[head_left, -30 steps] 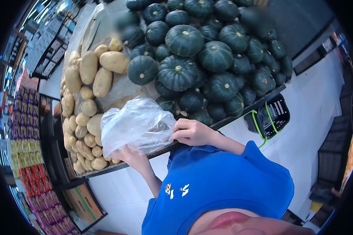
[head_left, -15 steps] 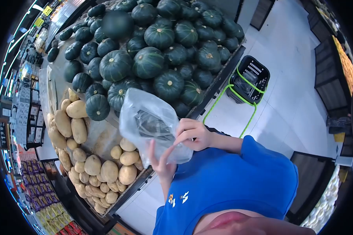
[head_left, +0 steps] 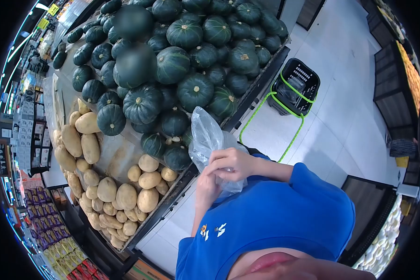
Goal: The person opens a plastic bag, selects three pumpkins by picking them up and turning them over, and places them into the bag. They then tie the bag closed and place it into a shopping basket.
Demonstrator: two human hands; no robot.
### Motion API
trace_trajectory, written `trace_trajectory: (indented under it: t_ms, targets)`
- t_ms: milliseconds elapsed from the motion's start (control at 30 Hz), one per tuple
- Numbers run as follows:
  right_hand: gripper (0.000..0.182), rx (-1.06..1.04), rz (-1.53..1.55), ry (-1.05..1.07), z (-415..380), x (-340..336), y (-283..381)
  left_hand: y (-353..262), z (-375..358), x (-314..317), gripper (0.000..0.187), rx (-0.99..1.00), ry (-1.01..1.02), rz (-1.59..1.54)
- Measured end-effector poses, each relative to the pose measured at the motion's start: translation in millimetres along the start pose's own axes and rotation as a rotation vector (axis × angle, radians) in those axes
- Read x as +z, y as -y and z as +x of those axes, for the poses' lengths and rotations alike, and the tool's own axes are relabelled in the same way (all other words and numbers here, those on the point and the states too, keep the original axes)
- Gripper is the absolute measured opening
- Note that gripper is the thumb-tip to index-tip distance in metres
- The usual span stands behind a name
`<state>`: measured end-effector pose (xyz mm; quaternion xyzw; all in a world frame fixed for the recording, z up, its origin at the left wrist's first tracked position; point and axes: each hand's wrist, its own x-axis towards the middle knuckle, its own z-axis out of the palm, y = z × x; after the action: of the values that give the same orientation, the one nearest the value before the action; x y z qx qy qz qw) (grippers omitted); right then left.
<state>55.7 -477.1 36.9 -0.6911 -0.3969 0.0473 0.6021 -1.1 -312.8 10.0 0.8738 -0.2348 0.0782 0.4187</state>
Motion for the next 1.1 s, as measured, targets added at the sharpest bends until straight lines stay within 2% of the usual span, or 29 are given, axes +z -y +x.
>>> trace_trajectory:
  t_ms: [33,100,200,267,400,433,500,567,600,667,733,900,1067,1100]
  targets:
    - [0.026,-0.03,-0.012,-0.066,2,2,1,-1,-2,3,0.039,-0.09,-0.048,-0.051]
    - [0.026,-0.061,-0.028,-0.121,5,4,5,2,-4,6,0.041,-0.116,-0.077,-0.136]
    - [0.035,-0.075,-0.068,0.003,8,7,15,12,-13,8,0.039,-0.059,-0.182,-0.21]
    - [0.042,-0.069,-0.094,0.014,10,15,23,8,-15,-5,0.039,-0.039,-0.081,0.046]
    - [0.048,0.027,0.02,0.125,10,33,32,7,-35,-17,0.043,-0.128,-0.076,0.041]
    - [0.049,0.015,0.016,0.16,11,38,30,4,-35,-17,0.043,-0.133,-0.086,0.043]
    - [0.05,-0.004,0.016,0.199,11,43,26,-1,-34,-17,0.043,-0.095,-0.229,0.055]
    - [0.053,-0.105,-0.035,0.266,10,47,22,-3,-42,-15,0.043,-0.174,-0.221,0.082]
    - [0.053,-0.106,-0.029,0.267,10,50,19,-2,-46,-12,0.038,-0.245,-0.207,0.091]
    - [0.058,-0.296,-0.034,0.218,10,55,16,0,-56,-6,0.033,-0.321,-0.189,0.102]
    - [0.059,-0.287,0.004,0.234,6,57,20,2,-63,-3,0.021,-0.362,-0.272,0.068]
    - [0.059,-0.246,0.002,0.275,-3,49,29,-4,-60,-3,0.015,-0.278,-0.254,0.106]
    - [0.057,-0.293,-0.087,0.138,-27,43,31,-23,-41,-1,0.017,-0.172,-0.201,0.094]
    - [0.057,-0.296,-0.091,0.142,-34,40,32,-24,-39,1,0.018,-0.121,-0.131,0.153]
